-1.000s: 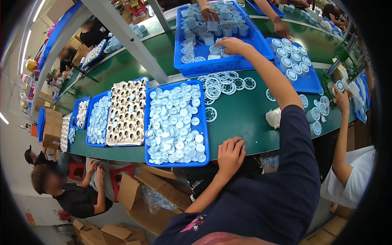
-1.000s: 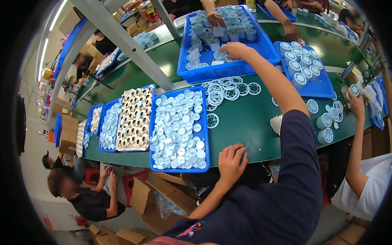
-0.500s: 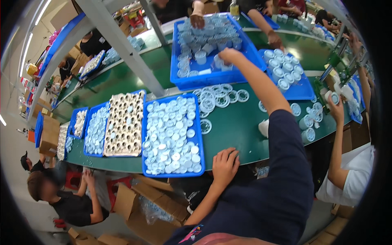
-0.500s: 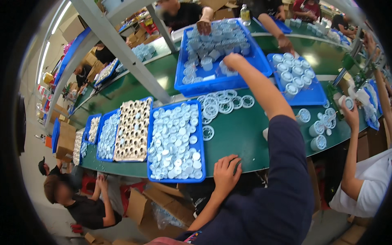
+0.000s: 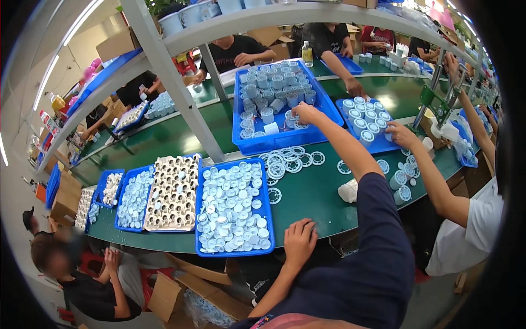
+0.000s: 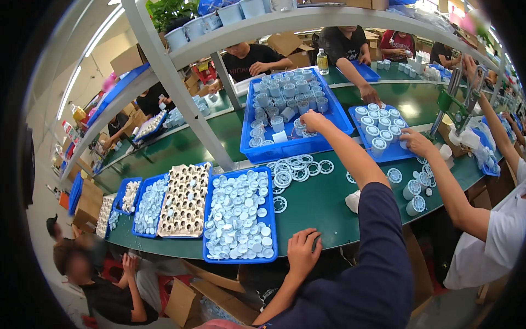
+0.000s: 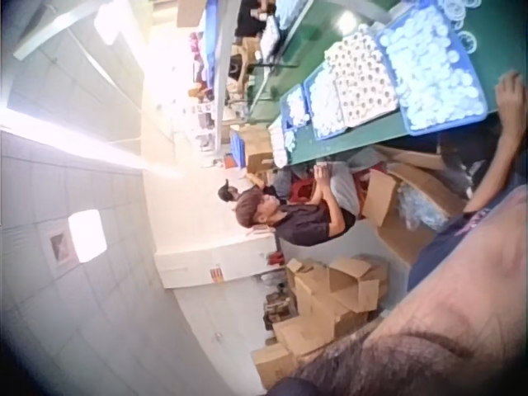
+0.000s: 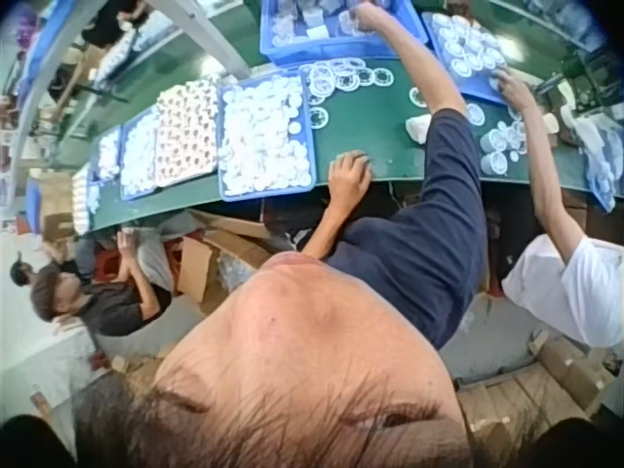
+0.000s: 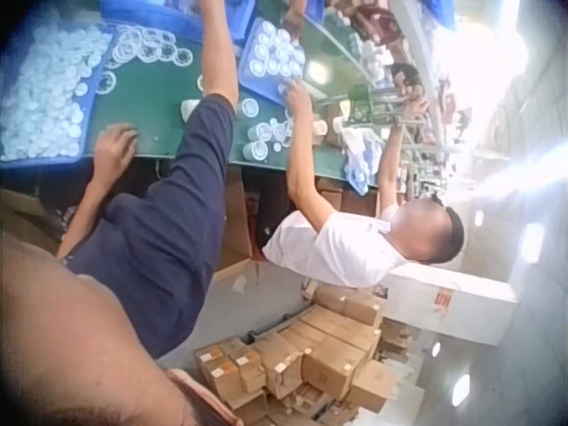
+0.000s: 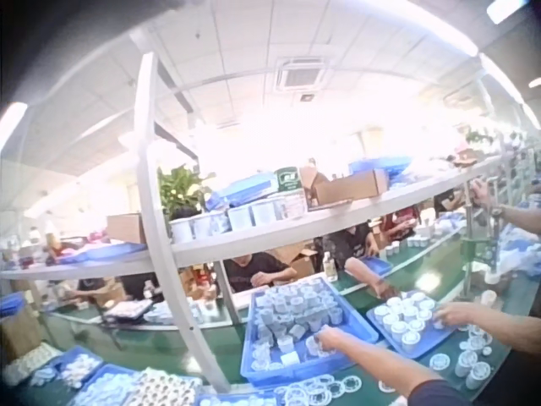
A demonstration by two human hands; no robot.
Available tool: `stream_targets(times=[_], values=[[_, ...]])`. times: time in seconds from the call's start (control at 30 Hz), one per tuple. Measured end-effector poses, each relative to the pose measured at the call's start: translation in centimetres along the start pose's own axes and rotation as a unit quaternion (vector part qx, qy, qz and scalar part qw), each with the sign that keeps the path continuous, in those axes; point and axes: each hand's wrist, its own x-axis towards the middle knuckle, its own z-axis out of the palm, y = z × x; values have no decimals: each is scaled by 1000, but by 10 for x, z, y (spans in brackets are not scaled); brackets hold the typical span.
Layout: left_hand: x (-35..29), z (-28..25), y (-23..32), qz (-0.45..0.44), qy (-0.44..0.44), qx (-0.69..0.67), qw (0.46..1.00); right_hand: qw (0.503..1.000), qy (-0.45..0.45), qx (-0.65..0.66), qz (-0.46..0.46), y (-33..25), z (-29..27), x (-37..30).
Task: Assemble circular electronic components by fitting parts together and tapping them with a mallet on an assembly line.
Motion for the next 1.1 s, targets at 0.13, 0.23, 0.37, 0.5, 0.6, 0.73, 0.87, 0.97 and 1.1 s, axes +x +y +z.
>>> stream_targets(times=[0.13,0.23,0.37,0.5,0.6,0.73,0.87,0.97,1.1], values=[[-2,2,3,-4,-2,-2,1000,996,83,34,-27,-2,-45,-24],[-2,3,-1,-6,-4,3,1000,984,138,60,-92,-21,-83,-58],[4,2,1,0,-8,-3,1000,975,82,101,-180,-50,-114,-152],[4,-7,-5,20,5,-39,999,960,-12,149,-237,-86,-81,-227],[0,-9,-8,29,-7,-79,996,948,-23,109,-297,-106,-37,-254],[-6,-7,-9,44,-22,-102,994,941,-28,64,-330,-116,14,-269],[-2,-10,-6,59,-10,-107,992,943,35,38,-329,-115,25,-279],[-3,-6,-6,48,1,-106,993,934,92,76,-336,-106,25,-287],[-7,-16,-11,14,16,-197,980,927,190,251,-204,-105,16,-306]])
